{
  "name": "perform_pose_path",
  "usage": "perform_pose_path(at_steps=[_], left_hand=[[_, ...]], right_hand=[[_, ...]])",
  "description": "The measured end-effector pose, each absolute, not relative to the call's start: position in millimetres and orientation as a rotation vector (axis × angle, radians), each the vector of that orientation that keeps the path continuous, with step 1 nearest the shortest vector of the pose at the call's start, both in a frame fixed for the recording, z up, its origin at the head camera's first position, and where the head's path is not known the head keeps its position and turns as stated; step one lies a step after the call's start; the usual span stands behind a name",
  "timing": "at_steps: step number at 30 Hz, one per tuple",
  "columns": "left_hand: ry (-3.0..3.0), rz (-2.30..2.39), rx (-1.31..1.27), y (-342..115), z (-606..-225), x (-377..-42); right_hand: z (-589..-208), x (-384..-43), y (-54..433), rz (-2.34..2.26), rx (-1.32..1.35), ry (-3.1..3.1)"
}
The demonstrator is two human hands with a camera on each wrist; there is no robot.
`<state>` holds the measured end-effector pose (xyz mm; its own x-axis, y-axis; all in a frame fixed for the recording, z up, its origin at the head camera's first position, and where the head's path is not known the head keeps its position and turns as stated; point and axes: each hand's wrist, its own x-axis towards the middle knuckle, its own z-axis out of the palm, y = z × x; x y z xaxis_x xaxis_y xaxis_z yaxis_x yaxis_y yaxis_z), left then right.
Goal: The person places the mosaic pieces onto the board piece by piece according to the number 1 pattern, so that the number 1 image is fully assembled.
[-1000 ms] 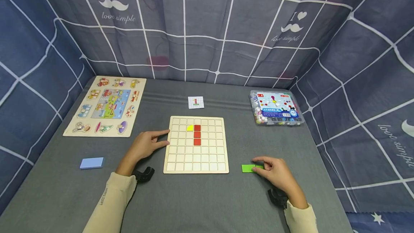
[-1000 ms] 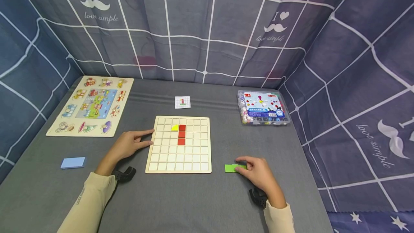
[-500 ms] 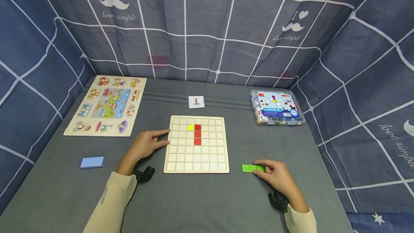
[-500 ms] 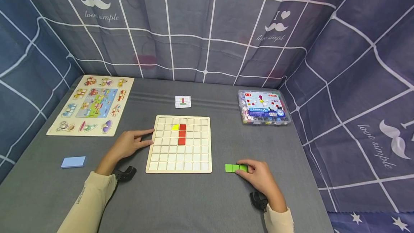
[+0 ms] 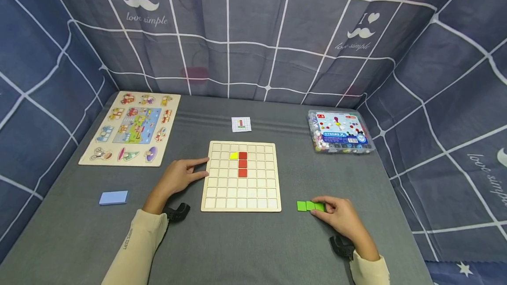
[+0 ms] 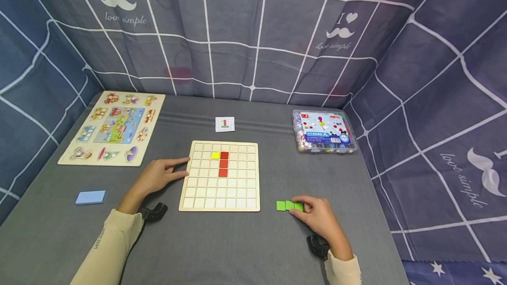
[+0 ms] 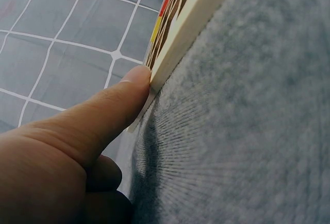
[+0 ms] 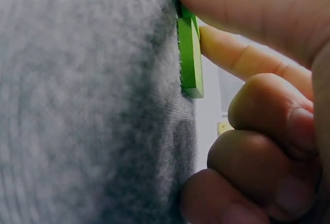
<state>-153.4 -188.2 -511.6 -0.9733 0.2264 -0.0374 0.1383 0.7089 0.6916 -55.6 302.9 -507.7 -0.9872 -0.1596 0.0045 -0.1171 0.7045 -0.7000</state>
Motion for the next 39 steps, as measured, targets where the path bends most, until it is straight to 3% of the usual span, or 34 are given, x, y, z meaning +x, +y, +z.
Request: perform_pose_path(at_steps=[16,39], left_hand=[[2.798,1.124,0.293,-188.3,-510.4,-153.0],[2.802,1.114,0.304,-187.6,-511.2,-152.1]], right_hand=[[-484.8,-74.0,301.1,-1.064,-0.369,2.926],[-478.4,-107.8,221.1,-1.133,-0.674,2.771]])
